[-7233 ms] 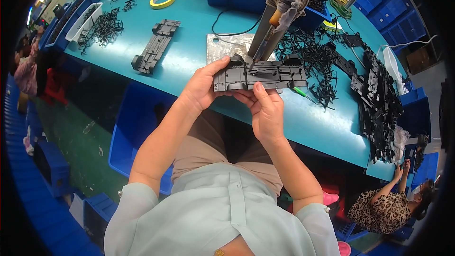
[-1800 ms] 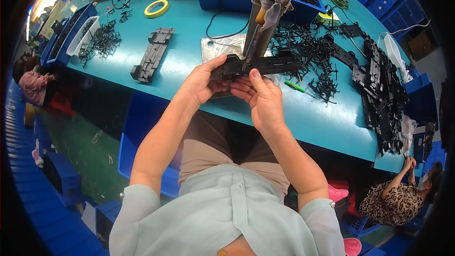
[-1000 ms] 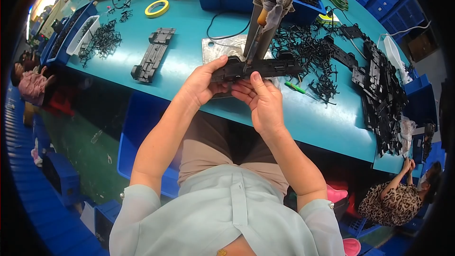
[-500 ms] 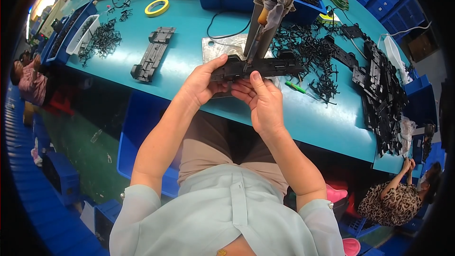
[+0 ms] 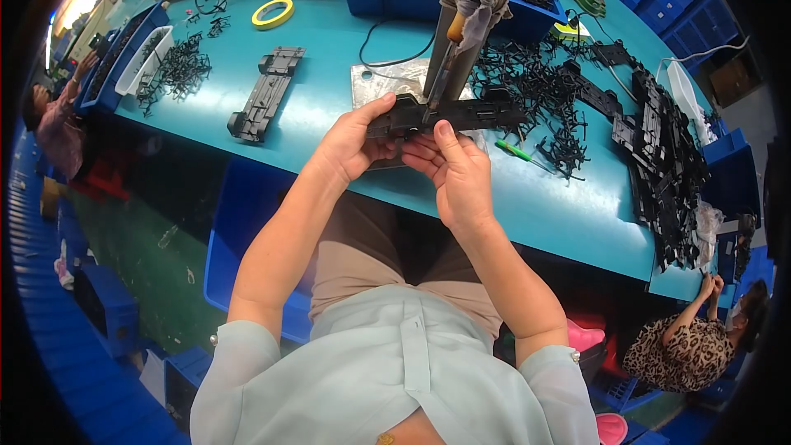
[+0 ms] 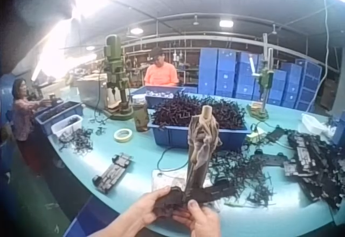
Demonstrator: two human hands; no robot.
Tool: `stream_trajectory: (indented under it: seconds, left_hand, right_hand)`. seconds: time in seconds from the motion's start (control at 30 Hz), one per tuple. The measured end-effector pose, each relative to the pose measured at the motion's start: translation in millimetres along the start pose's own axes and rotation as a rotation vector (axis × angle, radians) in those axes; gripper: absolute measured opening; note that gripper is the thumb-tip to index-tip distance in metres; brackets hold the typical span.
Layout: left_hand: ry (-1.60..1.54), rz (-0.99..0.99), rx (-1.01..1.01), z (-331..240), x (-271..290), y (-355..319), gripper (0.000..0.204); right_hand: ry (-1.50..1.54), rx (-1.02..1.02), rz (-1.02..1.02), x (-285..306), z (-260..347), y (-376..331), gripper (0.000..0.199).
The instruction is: Assembling plastic components onto a toy car chassis at a factory workbench.
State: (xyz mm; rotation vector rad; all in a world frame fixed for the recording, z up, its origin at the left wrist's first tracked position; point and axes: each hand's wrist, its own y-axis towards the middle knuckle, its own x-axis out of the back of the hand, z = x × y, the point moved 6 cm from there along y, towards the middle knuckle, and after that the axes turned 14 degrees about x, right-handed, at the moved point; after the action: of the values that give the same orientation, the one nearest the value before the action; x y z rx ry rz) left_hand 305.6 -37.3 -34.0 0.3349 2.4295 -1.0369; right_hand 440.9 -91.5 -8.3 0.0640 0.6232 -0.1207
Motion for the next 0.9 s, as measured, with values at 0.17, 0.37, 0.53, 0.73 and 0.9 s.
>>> stream_trajectory:
  seconds: [0.17, 0.37, 0.53, 0.73, 0.9]
  left_hand:
    - [-0.006, -0.009, 0.002, 1, 0, 0, 0.029]
    - [0.115, 0.003, -0.016, 13, 5, -15, 0.031]
    - [0.119, 0.072, -0.021, 39, -7, -43, 0.029]
    - [0.299, 0.055, -0.251, 43, -15, -70, 0.035]
    - [0.141, 0.207, -0.158, 55, -20, -72, 0.036]
  right_hand:
    - [-0.007, 0.002, 0.003, 1, 0, 0, 0.039]
    - [0.026, -0.099, 0.006, 17, -7, -19, 0.028]
    - [-0.079, -0.053, 0.017, 34, 6, -44, 0.02]
    - [-0.52, 0.477, 0.262, 44, 41, -70, 0.027]
    - [-1.12, 0.991, 0.557, 19, 76, -80, 0.041]
